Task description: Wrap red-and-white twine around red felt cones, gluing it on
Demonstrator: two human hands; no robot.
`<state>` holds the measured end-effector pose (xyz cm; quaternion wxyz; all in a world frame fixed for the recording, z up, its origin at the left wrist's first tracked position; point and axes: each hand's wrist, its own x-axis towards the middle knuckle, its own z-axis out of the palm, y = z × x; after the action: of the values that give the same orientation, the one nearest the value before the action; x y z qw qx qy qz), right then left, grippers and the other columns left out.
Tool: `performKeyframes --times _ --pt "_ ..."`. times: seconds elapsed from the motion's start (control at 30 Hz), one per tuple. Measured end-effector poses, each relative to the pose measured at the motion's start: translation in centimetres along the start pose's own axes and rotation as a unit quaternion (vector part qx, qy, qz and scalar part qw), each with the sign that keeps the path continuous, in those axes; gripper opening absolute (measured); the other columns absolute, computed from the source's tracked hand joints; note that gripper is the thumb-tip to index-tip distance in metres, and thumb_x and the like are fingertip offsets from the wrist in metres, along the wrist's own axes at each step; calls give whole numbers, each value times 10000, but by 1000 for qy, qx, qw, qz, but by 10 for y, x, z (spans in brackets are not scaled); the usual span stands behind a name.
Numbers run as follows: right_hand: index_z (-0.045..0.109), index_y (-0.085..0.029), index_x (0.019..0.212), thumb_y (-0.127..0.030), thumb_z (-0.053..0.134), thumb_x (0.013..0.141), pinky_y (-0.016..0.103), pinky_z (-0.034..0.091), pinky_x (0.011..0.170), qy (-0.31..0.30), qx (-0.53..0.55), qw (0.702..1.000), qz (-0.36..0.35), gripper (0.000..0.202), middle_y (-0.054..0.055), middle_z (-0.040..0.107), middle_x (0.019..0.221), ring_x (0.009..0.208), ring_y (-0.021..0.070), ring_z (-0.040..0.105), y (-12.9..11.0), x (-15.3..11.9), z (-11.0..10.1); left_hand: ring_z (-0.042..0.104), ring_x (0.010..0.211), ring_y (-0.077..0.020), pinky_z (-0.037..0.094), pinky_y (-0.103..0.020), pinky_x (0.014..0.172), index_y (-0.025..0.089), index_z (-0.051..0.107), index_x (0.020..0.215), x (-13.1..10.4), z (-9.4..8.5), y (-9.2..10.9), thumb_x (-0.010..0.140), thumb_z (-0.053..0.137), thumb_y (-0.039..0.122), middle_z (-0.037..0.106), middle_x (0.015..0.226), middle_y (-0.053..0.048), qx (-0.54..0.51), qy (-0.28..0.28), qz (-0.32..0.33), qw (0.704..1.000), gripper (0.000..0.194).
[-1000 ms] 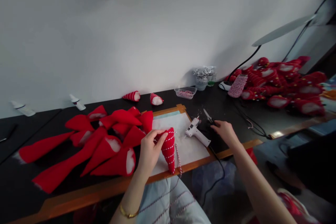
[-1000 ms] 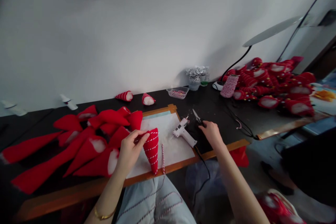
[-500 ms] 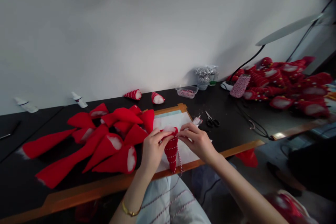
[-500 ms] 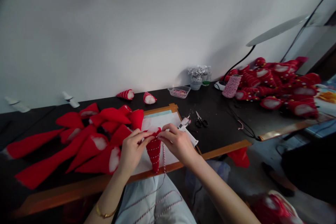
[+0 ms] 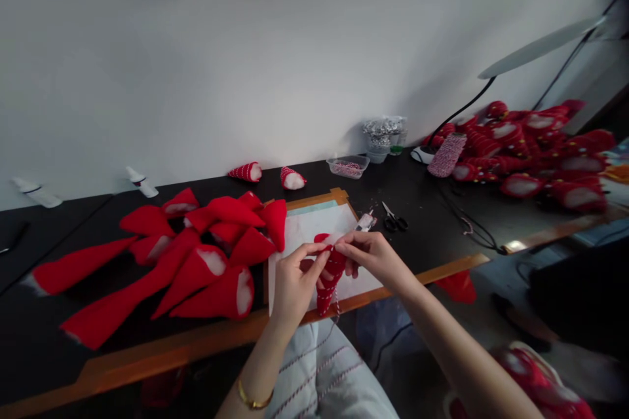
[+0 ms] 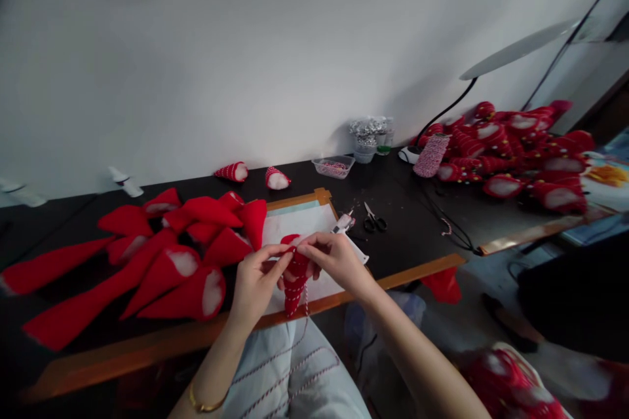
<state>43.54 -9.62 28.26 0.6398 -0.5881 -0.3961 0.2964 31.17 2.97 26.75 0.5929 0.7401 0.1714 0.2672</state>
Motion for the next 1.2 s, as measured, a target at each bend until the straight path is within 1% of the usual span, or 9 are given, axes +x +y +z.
performKeyframes --times 0.1,0.23,0.43,0.73,0.9,1.0,1.07,1.13,1.2 --pt "657 -141 783 -539 665 835 201 412 429 -6 -1 1000 6 401 -23 570 505 419 87 504 1 -1 -2 684 549 -173 525 -213 452 164 697 949 0 3 1 836 692 371 707 626 -24 -50 -12 -29 998 236" --pt "689 -139 815 -467 672 854 204 396 435 18 -42 999 -14 331 -3 603 552 440 91 511 8 -4 -2 713 661 -183 559 -223 506 153 699 1052 -1 3 1 805 727 391 749 799 -64 -112 -33 -67 991 344" --pt "727 -168 815 -331 691 866 236 457 536 76 -164 978 -108 174 27 665 685 563 123 597 10 -12 5 693 686 -142 526 -169 519 159 712 1013 -3 6 -4 717 815 342 741 781 -40 -181 -5 -119 976 364" --pt "683 -156 860 -358 626 911 214 483 510 42 -90 993 -58 216 -2 634 593 512 111 601 5 -15 5 627 584 -99 408 -124 407 134 715 859 -3 11 4 550 903 302 684 662 -1 -296 42 -163 940 399" --pt "667 -156 846 -353 641 886 195 464 458 67 -93 992 -51 203 -7 628 590 486 108 596 3 -15 15 625 579 -93 404 -120 408 131 722 843 -2 13 2 541 911 303 683 669 -4 -306 44 -170 936 396" --pt "670 -162 885 -409 644 878 217 469 453 97 -126 985 -65 249 26 667 680 486 119 596 7 -11 1 632 580 -91 409 -114 406 133 732 845 -2 12 0 538 918 303 678 664 1 -310 52 -169 934 397" --pt "670 -154 985 -443 597 902 263 516 532 167 -189 965 -78 310 94 704 875 600 158 646 17 -7 -21 639 586 -90 412 -107 405 140 740 865 -1 10 -2 547 919 296 680 673 2 -312 56 -170 933 397" --pt "652 -131 1111 -424 564 915 346 551 744 234 -311 920 -53 363 175 667 1129 904 246 679 34 -4 -44 641 588 -84 422 -101 412 145 746 880 0 7 -4 555 919 287 686 688 -1 -314 59 -171 932 394" --pt "603 -97 1237 -383 635 859 453 465 970 224 -457 860 32 474 228 580 1308 1212 344 553 55 -3 -59 637 583 -78 433 -99 421 147 752 880 1 5 -6 549 923 275 686 689 -1 -318 62 -175 930 395"
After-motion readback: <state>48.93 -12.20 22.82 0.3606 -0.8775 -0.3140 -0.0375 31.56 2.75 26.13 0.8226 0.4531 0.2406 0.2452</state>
